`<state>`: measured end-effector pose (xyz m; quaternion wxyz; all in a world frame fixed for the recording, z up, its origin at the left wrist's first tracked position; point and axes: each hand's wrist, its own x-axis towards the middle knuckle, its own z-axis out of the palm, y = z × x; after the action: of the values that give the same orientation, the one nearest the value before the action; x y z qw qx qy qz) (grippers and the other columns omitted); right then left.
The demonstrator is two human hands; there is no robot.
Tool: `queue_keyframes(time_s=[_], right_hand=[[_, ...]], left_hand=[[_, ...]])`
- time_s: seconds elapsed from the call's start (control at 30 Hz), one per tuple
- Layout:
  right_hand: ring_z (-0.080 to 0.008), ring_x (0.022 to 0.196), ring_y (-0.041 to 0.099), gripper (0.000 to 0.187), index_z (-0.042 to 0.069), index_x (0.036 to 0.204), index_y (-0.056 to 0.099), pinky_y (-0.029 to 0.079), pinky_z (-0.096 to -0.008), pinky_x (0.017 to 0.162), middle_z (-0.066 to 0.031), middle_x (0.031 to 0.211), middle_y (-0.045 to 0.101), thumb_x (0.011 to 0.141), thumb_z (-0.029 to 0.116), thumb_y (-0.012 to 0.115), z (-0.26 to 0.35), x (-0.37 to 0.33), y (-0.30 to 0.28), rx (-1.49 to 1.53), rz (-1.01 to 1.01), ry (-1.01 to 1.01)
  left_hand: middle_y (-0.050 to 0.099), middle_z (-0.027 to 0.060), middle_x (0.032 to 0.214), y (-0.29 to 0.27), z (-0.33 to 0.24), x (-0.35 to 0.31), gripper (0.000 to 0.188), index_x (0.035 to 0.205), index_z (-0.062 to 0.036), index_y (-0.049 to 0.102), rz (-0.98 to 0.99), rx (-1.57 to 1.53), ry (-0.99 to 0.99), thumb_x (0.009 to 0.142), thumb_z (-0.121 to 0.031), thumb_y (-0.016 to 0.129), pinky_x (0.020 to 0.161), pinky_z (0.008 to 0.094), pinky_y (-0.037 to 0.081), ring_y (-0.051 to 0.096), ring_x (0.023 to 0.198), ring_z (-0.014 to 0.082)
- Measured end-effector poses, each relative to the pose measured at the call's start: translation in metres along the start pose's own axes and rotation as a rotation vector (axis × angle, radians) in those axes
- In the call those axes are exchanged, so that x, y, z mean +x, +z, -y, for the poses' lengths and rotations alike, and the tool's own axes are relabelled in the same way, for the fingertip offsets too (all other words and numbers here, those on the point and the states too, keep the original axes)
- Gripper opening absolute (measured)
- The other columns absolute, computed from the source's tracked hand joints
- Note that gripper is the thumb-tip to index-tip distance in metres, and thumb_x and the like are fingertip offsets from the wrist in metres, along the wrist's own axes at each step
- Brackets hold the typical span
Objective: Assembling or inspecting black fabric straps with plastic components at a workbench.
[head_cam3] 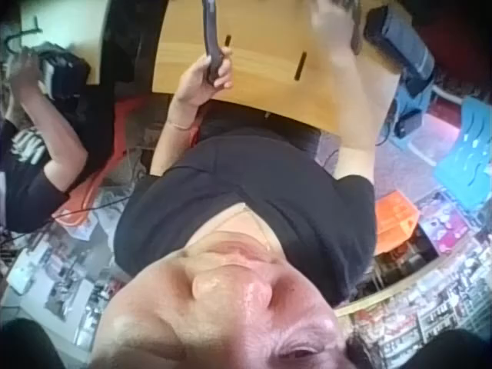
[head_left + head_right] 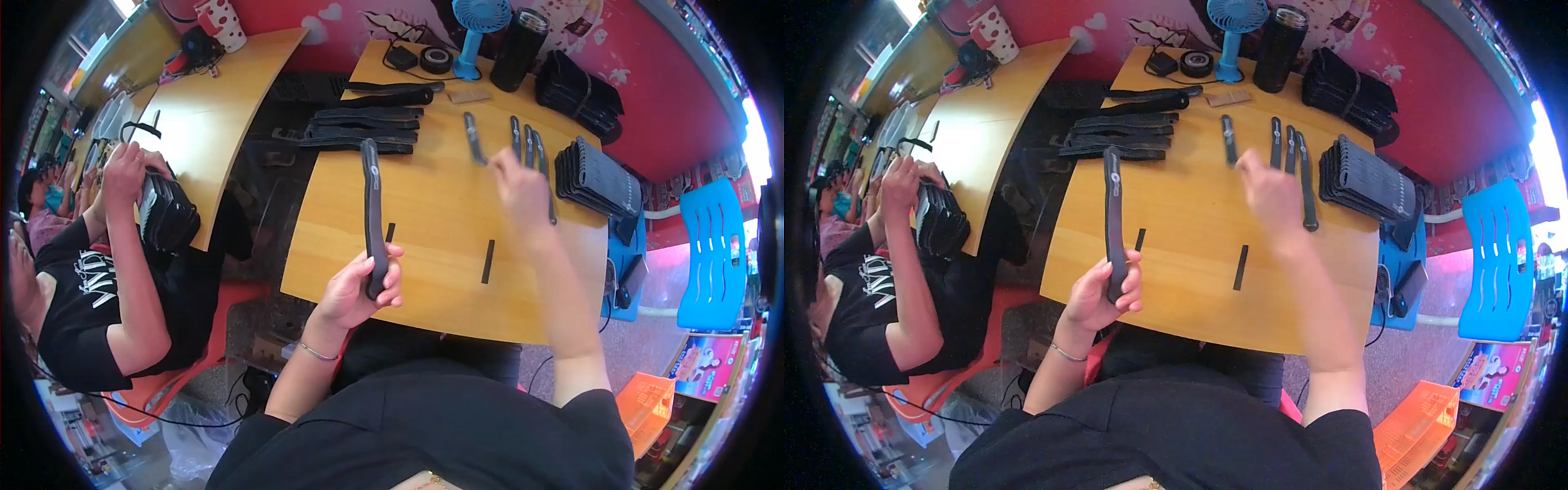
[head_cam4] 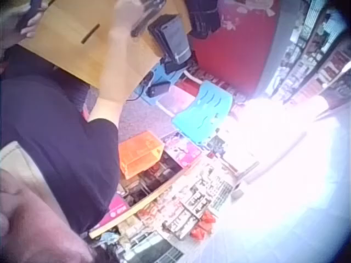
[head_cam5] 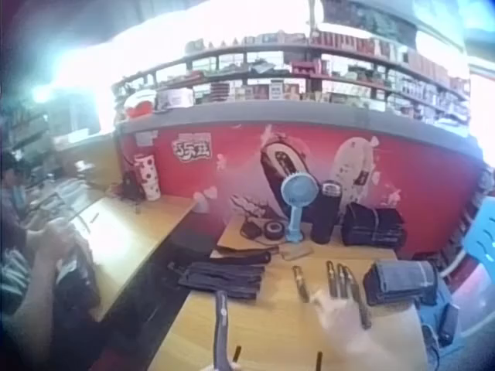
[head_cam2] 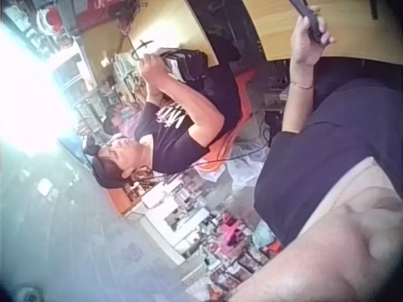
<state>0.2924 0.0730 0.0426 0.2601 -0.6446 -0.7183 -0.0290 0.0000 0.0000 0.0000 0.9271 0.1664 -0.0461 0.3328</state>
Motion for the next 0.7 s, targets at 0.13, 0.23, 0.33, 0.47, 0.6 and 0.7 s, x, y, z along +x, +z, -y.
queue_keyframes(time_s=[0.13,0.23,0.33,0.47,0.6,0.7], right_hand=[[-0.0288,0.067,0.064,0.014,0.012,0.095,0.054,0.049,-0.0396,0.055,-0.0078,0.076,0.065,0.084,0.016,0.061,0.003,-0.036,0.021,0.023,0.147,-0.02],[-0.0296,0.068,0.064,0.014,0.012,0.097,0.054,0.05,-0.0399,0.056,-0.0086,0.079,0.066,0.085,0.017,0.06,0.001,-0.039,0.023,-0.007,0.137,-0.01],[-0.0295,0.069,0.064,0.014,0.012,0.096,0.055,0.051,-0.0392,0.057,-0.0085,0.083,0.067,0.085,0.018,0.06,0.001,-0.031,0.016,-0.142,0.189,0.063],[-0.0289,0.072,0.065,0.014,0.012,0.096,0.057,0.051,-0.0387,0.059,-0.0069,0.085,0.067,0.084,0.02,0.06,-0.006,-0.034,0.017,-0.122,0.163,0.058],[-0.0278,0.075,0.065,0.017,0.013,0.1,0.06,0.051,-0.0379,0.063,-0.0048,0.091,0.067,0.084,0.019,0.061,-0.006,-0.037,0.013,-0.098,0.147,0.108],[-0.025,0.079,0.065,0.019,0.012,0.101,0.061,0.051,-0.0356,0.064,-0.005,0.102,0.064,0.084,0.02,0.061,-0.008,-0.04,0.009,-0.047,0.093,0.065]], left_hand=[[0.057,0.0124,0.097,0.02,0.002,0.012,0.038,0.131,-0.004,0.035,-0.291,0.207,0.087,0.099,-0.024,0.035,0.075,0.0351,0.052,0.06,0.091,0.0231],[0.058,0.0135,0.102,0.027,0.003,0.02,0.039,0.133,-0.0037,0.034,-0.373,0.311,0.092,0.099,-0.023,0.034,0.075,0.0327,0.052,0.06,0.095,0.0239],[0.057,0.0143,0.108,0.028,0.004,0.023,0.041,0.135,-0.0031,0.033,-0.401,0.366,0.08,0.099,-0.022,0.035,0.077,0.0316,0.052,0.06,0.098,0.024],[0.056,0.0122,0.11,0.034,0.01,0.027,0.042,0.135,-0.0023,0.034,-0.39,0.361,0.08,0.097,-0.016,0.044,0.077,0.03,0.051,0.059,0.098,0.0213],[0.056,0.0098,0.11,0.035,0.011,0.033,0.045,0.136,-0.0025,0.034,-0.395,0.409,0.07,0.094,-0.011,0.05,0.077,0.0287,0.05,0.059,0.096,0.019],[0.057,0.0081,0.108,0.04,0.011,0.039,0.046,0.136,-0.0037,0.035,-0.357,0.382,0.082,0.093,-0.011,0.052,0.077,0.0267,0.05,0.059,0.094,0.0178]])
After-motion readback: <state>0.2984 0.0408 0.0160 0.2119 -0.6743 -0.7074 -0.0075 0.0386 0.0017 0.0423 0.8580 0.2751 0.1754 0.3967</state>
